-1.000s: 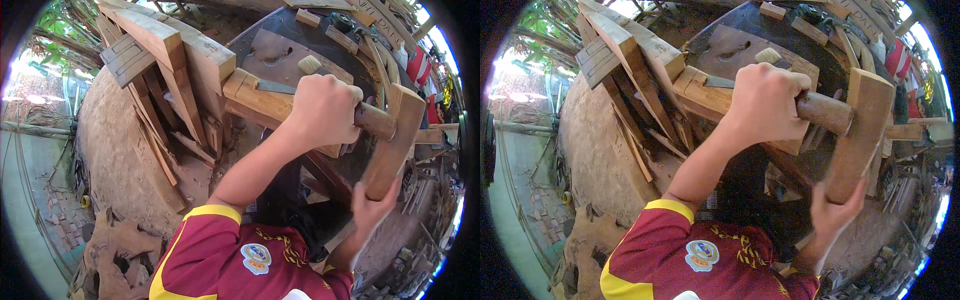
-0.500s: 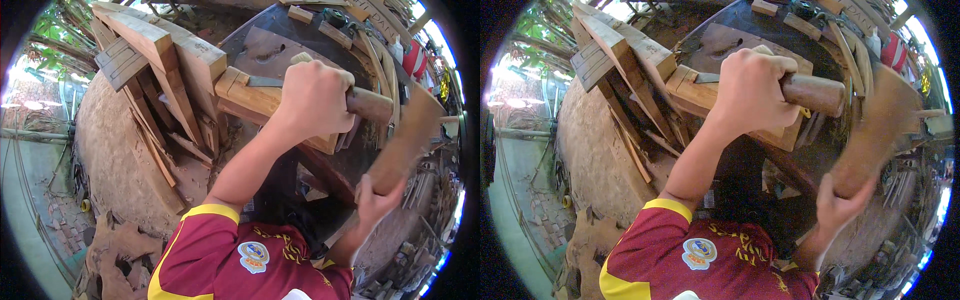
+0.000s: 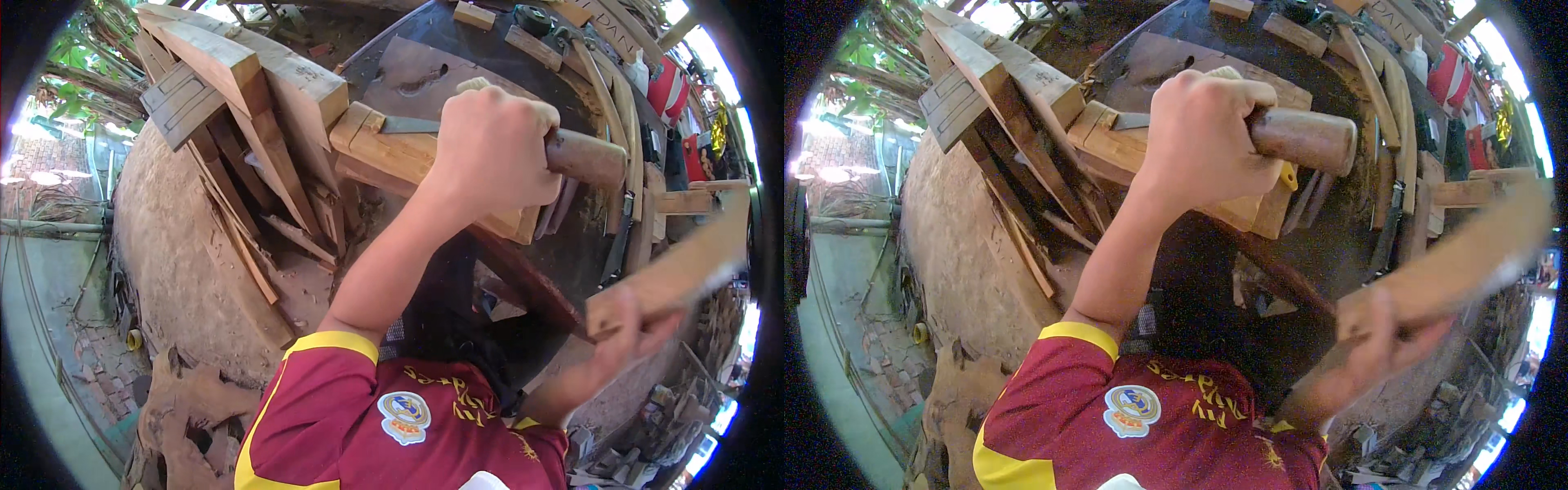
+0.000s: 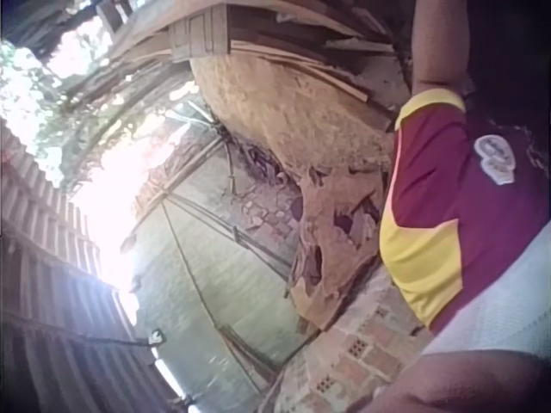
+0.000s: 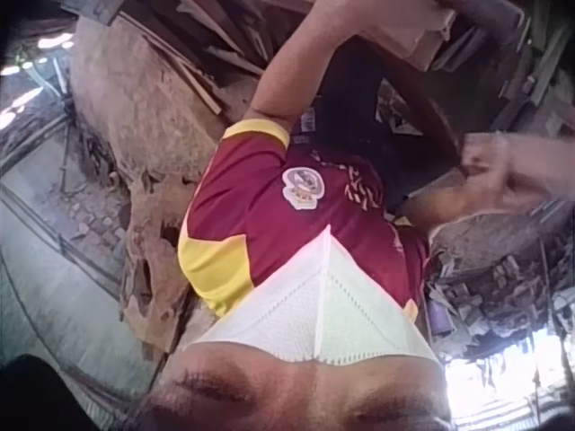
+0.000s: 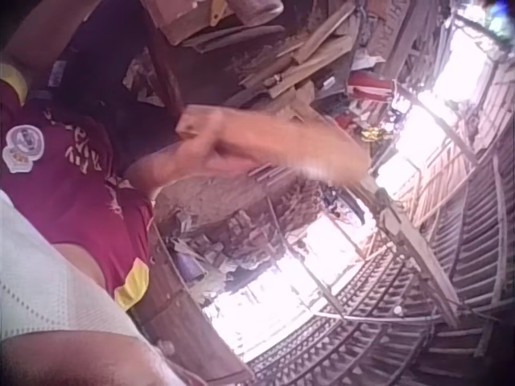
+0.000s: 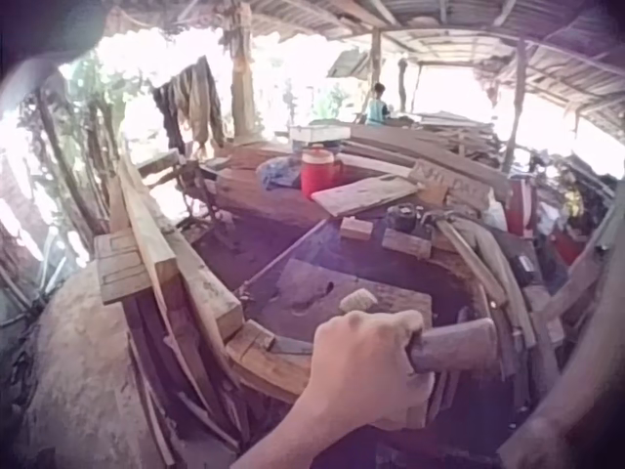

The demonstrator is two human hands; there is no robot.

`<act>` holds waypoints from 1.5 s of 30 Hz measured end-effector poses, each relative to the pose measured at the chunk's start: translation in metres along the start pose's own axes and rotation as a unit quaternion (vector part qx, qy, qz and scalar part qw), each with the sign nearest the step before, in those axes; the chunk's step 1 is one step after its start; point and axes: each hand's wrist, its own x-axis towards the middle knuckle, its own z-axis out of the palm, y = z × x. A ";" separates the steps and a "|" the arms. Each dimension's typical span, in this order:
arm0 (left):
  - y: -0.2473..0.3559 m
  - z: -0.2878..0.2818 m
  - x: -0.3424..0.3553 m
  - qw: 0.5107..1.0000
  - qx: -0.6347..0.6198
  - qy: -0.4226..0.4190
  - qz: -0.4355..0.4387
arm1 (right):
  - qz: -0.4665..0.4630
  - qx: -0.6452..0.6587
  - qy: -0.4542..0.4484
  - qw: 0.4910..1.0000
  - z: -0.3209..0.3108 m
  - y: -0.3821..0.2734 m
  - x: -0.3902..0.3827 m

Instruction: The person carves a rectangular wooden block using a chisel and a wooden mallet. They hold the chisel against the wood with their left hand and strike the handle with the mallet in their right hand to remove wood shavings. The person occasionally pauses to inspect the carved surface.

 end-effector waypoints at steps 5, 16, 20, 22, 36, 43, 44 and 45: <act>0.003 0.006 0.001 1.000 -0.009 -0.025 -0.003 | -0.147 -0.115 -0.054 0.981 0.025 0.019 -0.044; 0.001 0.008 0.003 0.999 0.010 -0.041 -0.006 | -0.115 -0.100 -0.022 0.988 0.016 0.009 -0.024; -0.008 0.012 -0.001 0.999 0.043 -0.008 0.004 | -0.169 -0.260 -0.236 0.921 0.012 0.027 -0.036; -0.005 0.008 0.001 0.999 0.038 -0.013 -0.006 | -0.161 -0.294 -0.177 0.925 -0.004 0.025 -0.023; -0.007 0.004 0.000 0.998 0.039 -0.040 -0.015 | -0.111 -0.235 -0.129 0.957 -0.008 0.019 -0.016; -0.009 0.012 0.001 0.997 0.058 -0.049 0.000 | -0.107 -0.199 -0.258 0.939 0.026 0.021 -0.043; -0.012 0.012 0.002 0.997 0.061 -0.038 0.004 | -0.118 -0.221 -0.264 0.931 0.020 0.024 -0.040; -0.013 0.009 0.002 0.998 0.059 -0.038 0.000 | -0.129 -0.244 -0.270 0.923 0.012 0.027 -0.037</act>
